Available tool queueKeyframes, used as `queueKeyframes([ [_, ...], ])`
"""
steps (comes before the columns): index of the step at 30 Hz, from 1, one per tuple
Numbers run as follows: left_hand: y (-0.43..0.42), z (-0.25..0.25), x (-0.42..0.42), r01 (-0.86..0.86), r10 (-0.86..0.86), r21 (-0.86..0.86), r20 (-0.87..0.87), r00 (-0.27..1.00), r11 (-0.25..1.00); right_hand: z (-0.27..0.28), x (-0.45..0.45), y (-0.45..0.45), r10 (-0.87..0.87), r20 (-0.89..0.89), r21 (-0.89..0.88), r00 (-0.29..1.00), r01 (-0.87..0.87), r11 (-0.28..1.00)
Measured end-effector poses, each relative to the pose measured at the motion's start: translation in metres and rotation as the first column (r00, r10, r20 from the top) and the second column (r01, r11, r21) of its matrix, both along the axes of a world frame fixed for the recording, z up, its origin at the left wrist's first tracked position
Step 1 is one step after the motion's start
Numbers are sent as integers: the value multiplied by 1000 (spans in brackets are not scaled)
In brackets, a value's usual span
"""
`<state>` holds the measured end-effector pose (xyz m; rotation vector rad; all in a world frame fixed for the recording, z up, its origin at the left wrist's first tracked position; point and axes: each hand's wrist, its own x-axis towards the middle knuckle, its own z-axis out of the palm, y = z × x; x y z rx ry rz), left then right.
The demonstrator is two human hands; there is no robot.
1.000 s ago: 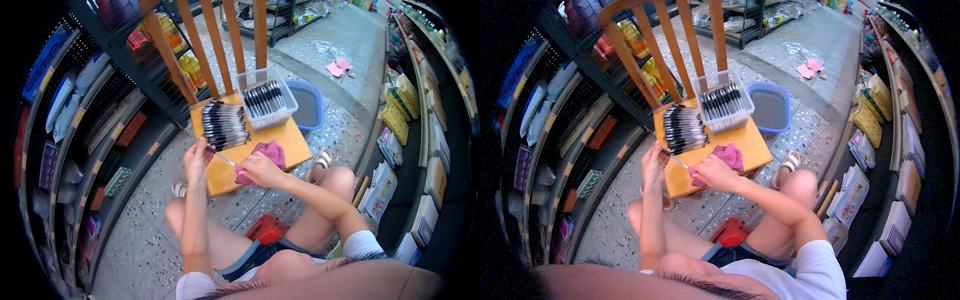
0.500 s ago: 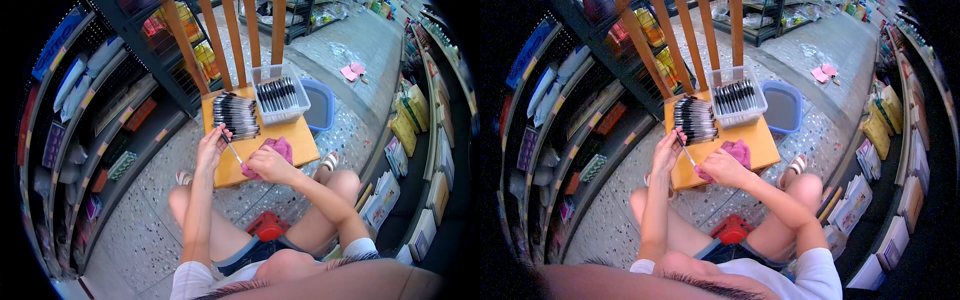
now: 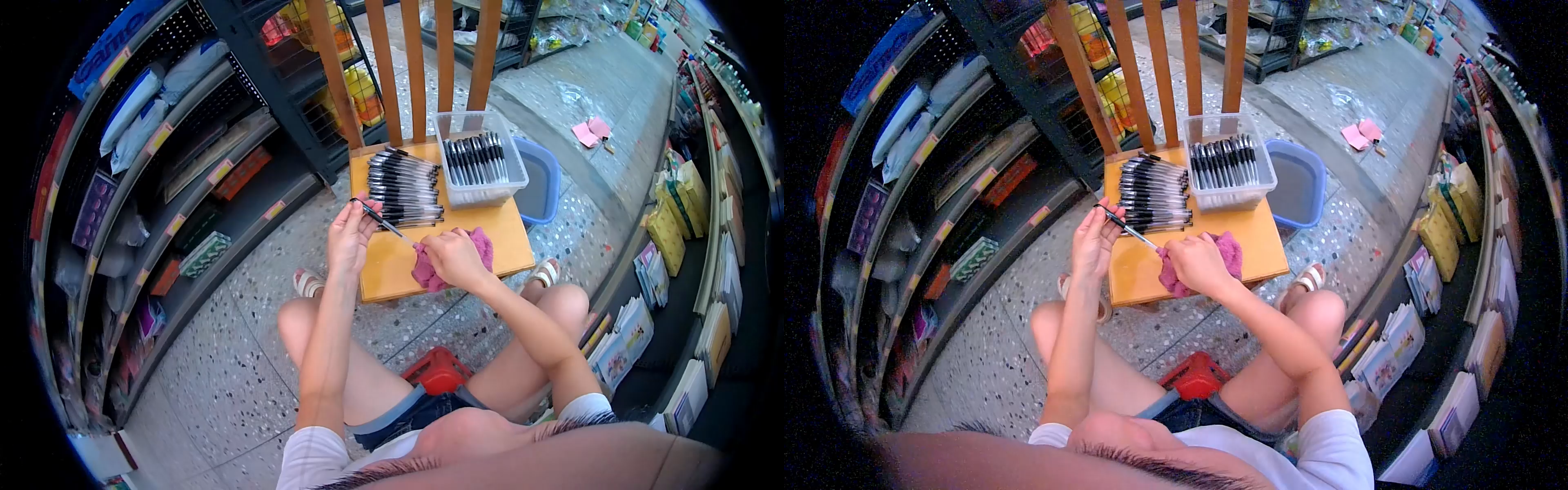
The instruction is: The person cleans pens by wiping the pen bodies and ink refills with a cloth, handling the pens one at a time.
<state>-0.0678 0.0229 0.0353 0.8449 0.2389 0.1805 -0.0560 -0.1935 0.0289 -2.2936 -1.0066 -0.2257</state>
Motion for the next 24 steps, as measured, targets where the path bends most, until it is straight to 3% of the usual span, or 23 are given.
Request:
queueKeyframes([
  [7, 3, 4, -2, -251, 249, 28, 50, 967, 968, -3, 2, 13, -96, -31, 9, 995, 97, 995],
  [11, 17, 19, -5, -292, 289, 29, 84, 954, 956, -11, 5, 10, -78, -52, -124, 996, 71, 990],
  [14, 16, 20, -8, -259, 256, 40, 53, 965, 965, -5, 1, 9, -48, 12, -94, 999, 49, 994],
  [17, 11, 21, -8, -219, 218, 23, 18, 976, 976, 2, 1, 10, -94, -65, -8, 993, 94, 996],
  [20, 6, 24, -7, -189, 188, 8, 12, 982, 982, 15, 5, 11, 108, -285, 280, 952, -25, 960],
  [24, -4, 16, 6, -147, 147, -13, 20, 989, 989, 26, 4, 5, 199, -423, 401, 884, -14, 916],
])
